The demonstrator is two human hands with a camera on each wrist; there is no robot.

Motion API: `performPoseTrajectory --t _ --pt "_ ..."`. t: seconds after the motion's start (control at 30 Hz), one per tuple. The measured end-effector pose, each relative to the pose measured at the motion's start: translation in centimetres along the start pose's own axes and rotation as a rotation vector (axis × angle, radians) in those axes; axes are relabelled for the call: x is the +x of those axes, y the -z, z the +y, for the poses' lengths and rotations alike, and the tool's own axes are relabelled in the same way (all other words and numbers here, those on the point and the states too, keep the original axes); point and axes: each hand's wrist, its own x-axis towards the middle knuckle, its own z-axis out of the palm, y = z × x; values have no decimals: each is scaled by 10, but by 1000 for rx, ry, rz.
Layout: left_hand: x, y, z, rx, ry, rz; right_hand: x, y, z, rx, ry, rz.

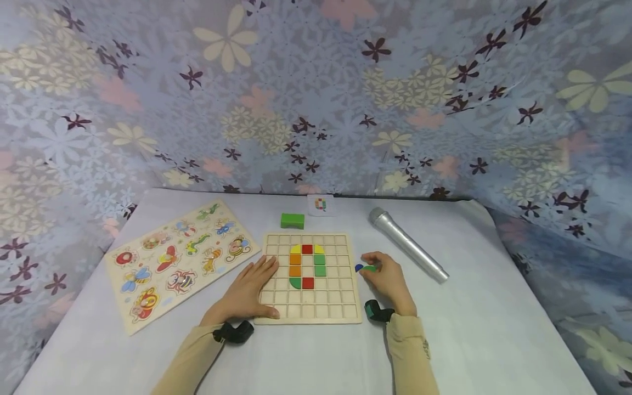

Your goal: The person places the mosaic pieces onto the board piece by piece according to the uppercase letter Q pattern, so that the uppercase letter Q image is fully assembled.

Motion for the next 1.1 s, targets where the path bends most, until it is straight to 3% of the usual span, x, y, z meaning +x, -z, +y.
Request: performPoseTrajectory --t 0.23,0.5,0.8,1.1 --pt "1 1 0 -3 -12 -11 -7 16 5 -11 -25 -10" --pt "2 3 0 -2 0 -5 -7 17 2 -95 -26 -10" --pt "2 2 0 0 -7 -9 -5 18 6 -40 -70 17" --pt "1 4 4 -22 -1 -15 -5 15 6 -3 -55 37"
